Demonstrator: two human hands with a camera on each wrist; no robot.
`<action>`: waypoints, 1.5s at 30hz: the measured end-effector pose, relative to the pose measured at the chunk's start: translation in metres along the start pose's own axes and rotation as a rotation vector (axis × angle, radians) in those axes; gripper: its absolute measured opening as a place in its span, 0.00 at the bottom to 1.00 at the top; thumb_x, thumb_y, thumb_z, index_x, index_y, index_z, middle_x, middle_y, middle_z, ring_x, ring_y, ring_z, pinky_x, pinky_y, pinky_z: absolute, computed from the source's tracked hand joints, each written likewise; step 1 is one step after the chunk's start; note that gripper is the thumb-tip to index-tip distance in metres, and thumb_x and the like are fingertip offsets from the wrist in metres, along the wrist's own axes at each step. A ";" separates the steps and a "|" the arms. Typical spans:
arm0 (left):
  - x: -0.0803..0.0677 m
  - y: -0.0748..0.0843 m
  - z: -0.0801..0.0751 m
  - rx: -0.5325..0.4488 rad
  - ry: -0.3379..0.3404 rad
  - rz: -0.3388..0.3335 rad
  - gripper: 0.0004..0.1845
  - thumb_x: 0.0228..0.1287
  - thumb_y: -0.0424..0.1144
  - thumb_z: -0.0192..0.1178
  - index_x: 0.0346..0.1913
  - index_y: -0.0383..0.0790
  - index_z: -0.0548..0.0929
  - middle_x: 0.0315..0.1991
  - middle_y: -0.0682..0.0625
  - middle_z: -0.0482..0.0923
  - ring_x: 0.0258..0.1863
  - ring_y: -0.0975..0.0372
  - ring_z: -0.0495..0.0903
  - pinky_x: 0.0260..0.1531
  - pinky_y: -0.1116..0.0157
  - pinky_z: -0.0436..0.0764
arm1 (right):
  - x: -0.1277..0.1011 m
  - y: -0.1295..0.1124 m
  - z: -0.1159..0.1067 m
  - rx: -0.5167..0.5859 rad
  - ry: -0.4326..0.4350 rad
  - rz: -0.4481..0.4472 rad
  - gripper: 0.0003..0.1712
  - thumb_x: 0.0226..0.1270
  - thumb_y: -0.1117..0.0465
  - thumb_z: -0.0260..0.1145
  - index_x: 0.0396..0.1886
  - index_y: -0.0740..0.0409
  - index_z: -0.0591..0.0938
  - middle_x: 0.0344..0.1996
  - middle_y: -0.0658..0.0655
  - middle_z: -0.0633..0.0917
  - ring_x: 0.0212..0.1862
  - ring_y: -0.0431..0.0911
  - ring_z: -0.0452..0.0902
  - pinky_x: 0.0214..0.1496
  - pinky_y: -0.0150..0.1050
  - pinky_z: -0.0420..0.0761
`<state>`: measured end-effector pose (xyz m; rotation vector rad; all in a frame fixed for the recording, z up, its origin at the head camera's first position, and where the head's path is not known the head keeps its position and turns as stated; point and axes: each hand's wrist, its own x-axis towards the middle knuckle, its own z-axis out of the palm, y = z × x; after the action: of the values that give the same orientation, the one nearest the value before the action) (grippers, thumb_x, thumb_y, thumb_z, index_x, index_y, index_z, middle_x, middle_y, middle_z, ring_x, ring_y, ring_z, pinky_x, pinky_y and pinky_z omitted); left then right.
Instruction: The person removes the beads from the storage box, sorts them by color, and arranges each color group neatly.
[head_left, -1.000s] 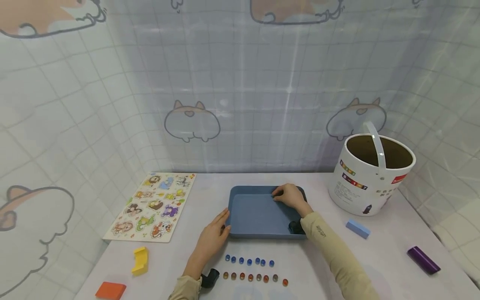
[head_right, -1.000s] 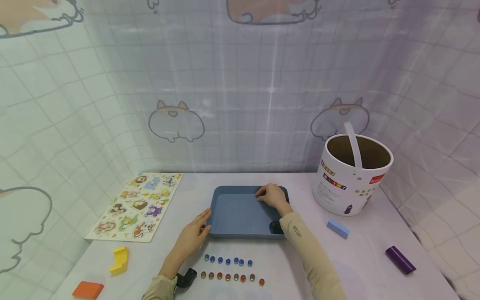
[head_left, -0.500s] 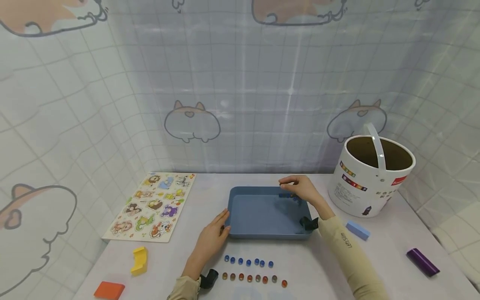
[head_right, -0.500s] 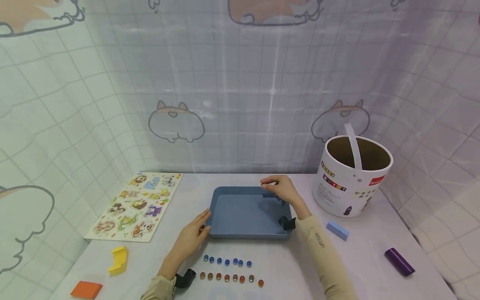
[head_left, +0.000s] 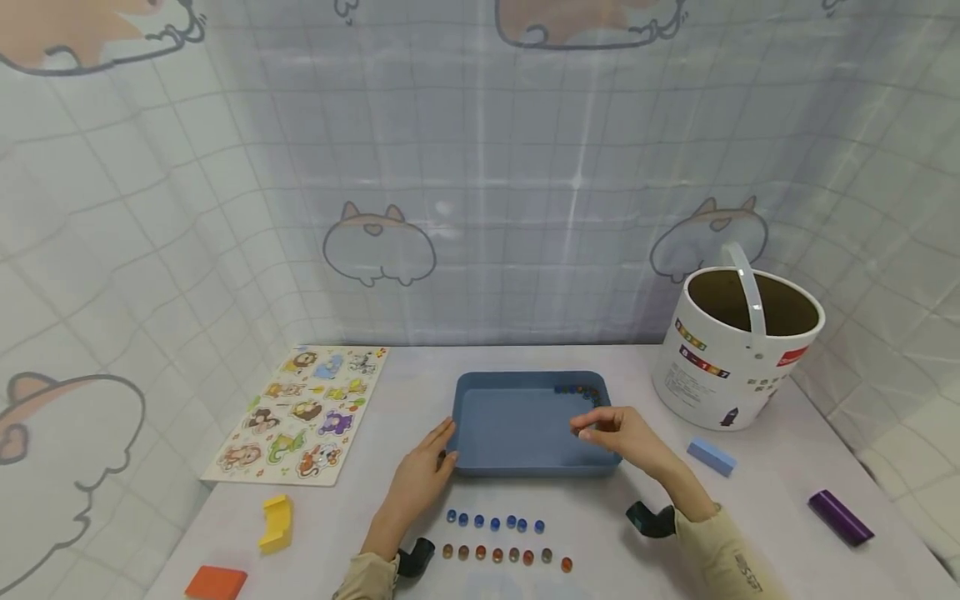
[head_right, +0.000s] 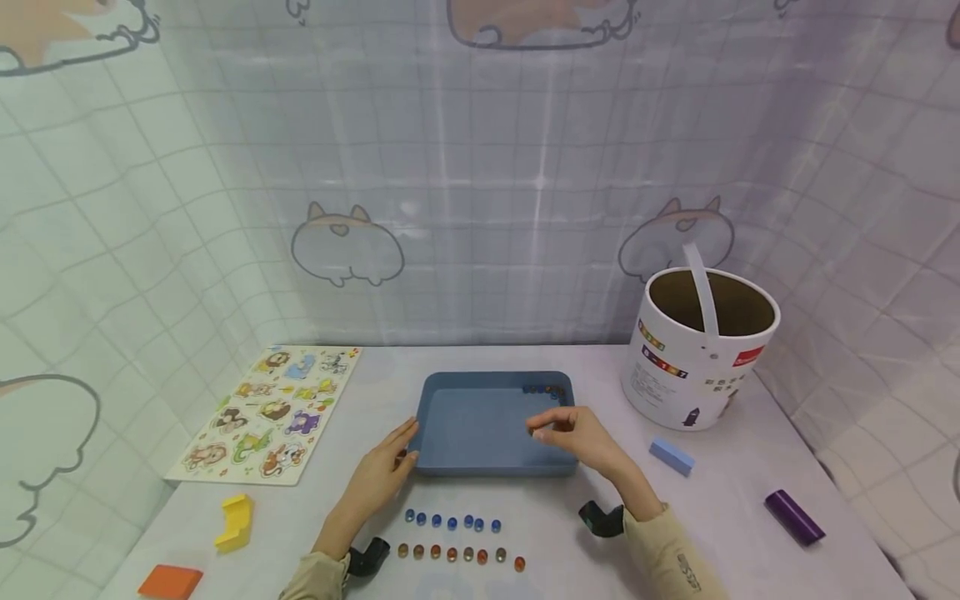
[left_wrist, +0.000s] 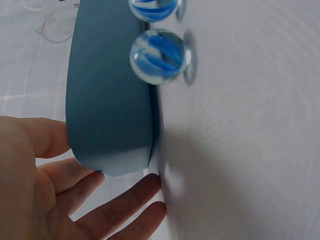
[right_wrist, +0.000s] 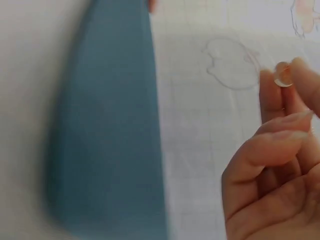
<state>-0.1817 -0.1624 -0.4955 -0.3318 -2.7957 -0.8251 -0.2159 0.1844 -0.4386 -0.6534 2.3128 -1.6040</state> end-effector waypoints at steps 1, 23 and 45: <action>0.000 0.000 0.000 0.000 0.002 -0.002 0.27 0.68 0.40 0.58 0.68 0.36 0.70 0.71 0.46 0.67 0.64 0.50 0.74 0.59 0.51 0.77 | -0.006 0.002 0.004 0.015 -0.020 -0.008 0.22 0.69 0.57 0.63 0.53 0.70 0.81 0.50 0.68 0.84 0.45 0.45 0.83 0.36 0.35 0.79; 0.000 0.000 0.000 -0.001 -0.010 -0.003 0.27 0.68 0.41 0.57 0.68 0.36 0.70 0.70 0.46 0.67 0.64 0.50 0.74 0.59 0.52 0.77 | -0.061 0.046 0.054 0.072 -0.445 -0.137 0.10 0.53 0.64 0.74 0.34 0.65 0.86 0.20 0.70 0.78 0.20 0.26 0.62 0.17 0.23 0.62; 0.000 -0.003 0.003 0.006 -0.001 -0.008 0.28 0.69 0.41 0.57 0.69 0.36 0.69 0.71 0.45 0.67 0.63 0.49 0.75 0.57 0.53 0.79 | -0.024 0.008 0.005 -0.028 -0.305 -0.112 0.15 0.70 0.62 0.60 0.43 0.74 0.80 0.39 0.67 0.84 0.35 0.34 0.77 0.38 0.32 0.80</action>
<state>-0.1832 -0.1631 -0.4992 -0.3204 -2.8023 -0.8176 -0.1946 0.1949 -0.4494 -0.9750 2.1109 -1.4043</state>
